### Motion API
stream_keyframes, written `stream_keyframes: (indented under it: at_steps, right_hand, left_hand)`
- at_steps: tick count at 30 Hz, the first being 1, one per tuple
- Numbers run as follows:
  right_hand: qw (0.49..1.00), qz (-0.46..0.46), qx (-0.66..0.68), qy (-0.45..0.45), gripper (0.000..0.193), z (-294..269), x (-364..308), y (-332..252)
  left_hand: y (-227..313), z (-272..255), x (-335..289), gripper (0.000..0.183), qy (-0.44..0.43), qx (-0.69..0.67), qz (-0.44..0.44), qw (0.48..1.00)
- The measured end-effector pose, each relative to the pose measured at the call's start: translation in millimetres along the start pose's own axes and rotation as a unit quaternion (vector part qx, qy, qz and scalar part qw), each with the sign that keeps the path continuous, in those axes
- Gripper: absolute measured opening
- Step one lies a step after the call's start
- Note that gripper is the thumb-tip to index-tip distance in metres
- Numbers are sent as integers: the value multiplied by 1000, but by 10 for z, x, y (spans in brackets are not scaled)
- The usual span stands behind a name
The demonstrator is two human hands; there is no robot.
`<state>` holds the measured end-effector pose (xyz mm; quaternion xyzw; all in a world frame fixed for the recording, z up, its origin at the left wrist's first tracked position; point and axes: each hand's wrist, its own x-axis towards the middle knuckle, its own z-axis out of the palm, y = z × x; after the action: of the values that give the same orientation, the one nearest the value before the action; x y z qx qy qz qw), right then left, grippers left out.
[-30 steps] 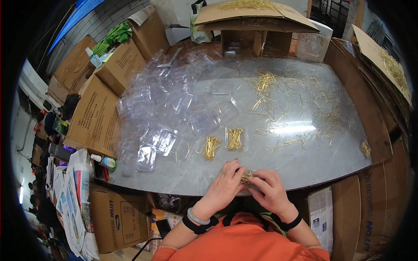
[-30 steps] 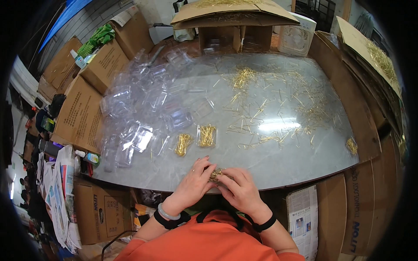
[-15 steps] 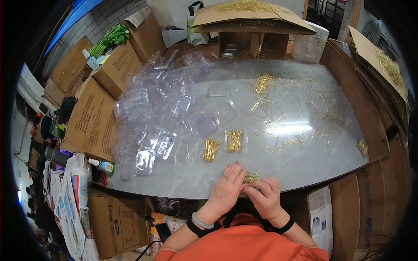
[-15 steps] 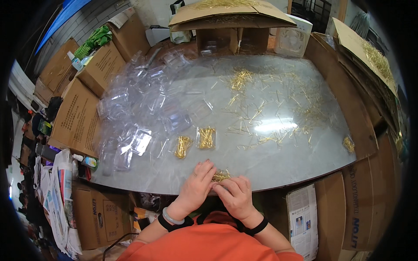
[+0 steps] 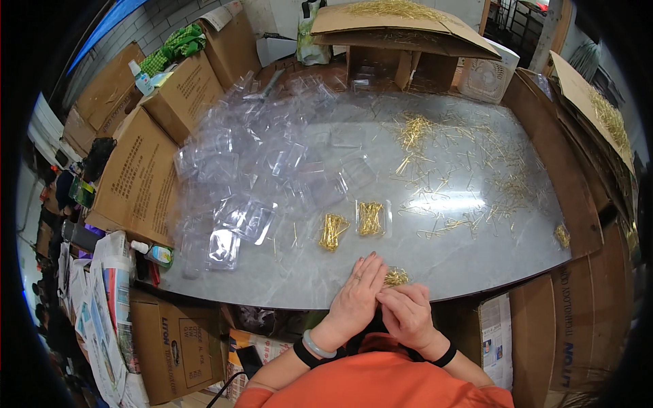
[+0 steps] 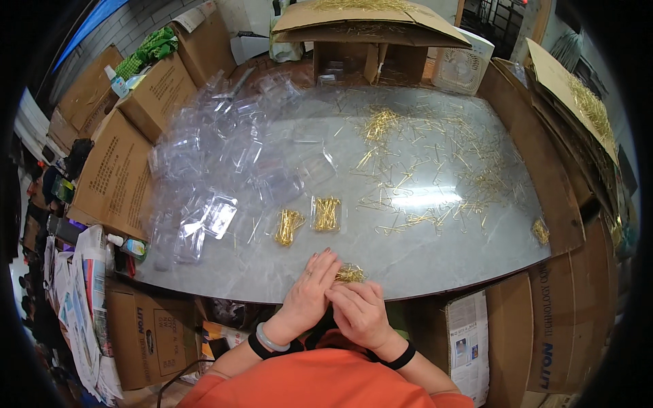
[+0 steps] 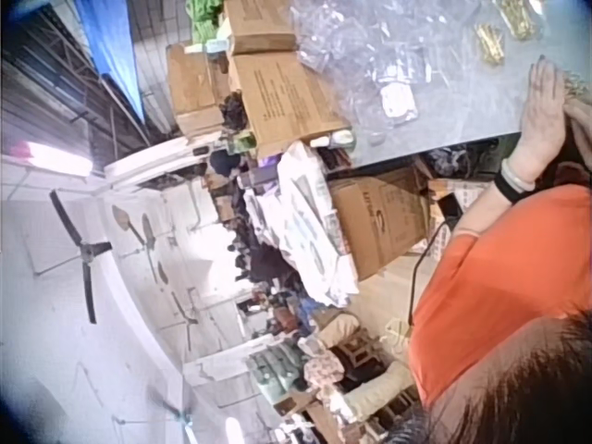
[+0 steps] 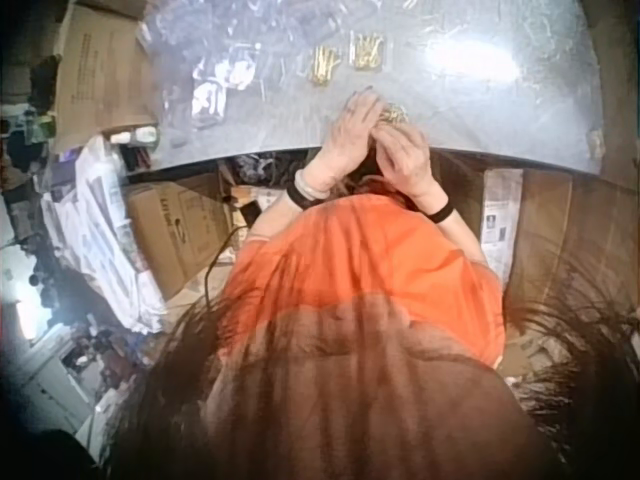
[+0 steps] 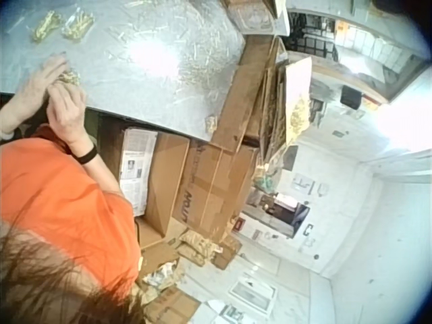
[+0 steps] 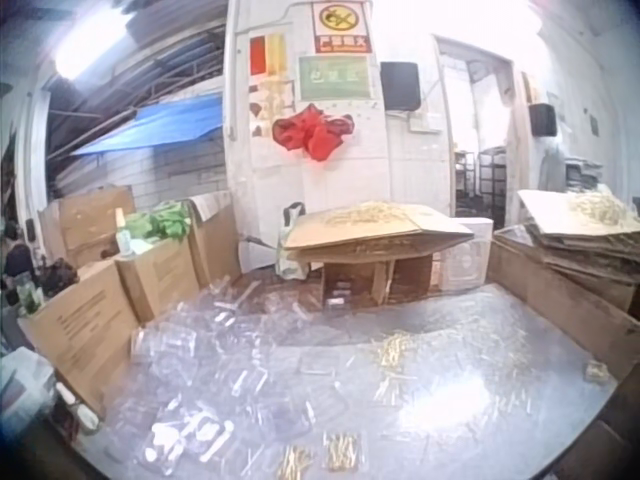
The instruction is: Sorting and counting small gold-colored metal pins or hardware into small plastic containers.
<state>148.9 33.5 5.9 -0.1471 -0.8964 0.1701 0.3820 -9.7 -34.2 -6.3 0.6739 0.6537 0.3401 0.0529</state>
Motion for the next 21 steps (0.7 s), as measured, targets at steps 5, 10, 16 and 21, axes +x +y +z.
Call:
stream_keyframes:
  at_steps: [5,10,16,21]
  right_hand:
    - [996,2,93,-12,37,-10,-122,49]
    - [983,151,-79,64,55,-150,-158,2]
    - [978,179,108,-3,64,-43,-54,-85]
    - [988,143,56,-21,55,-53,39,90]
  left_hand:
    - [-7,4,7,43,10,-8,3,1000]
    - [13,16,13,43,14,-1,7,1000]
    - [5,32,9,43,8,11,15,1000]
    - [-29,18,1,44,-2,16,20,1000]
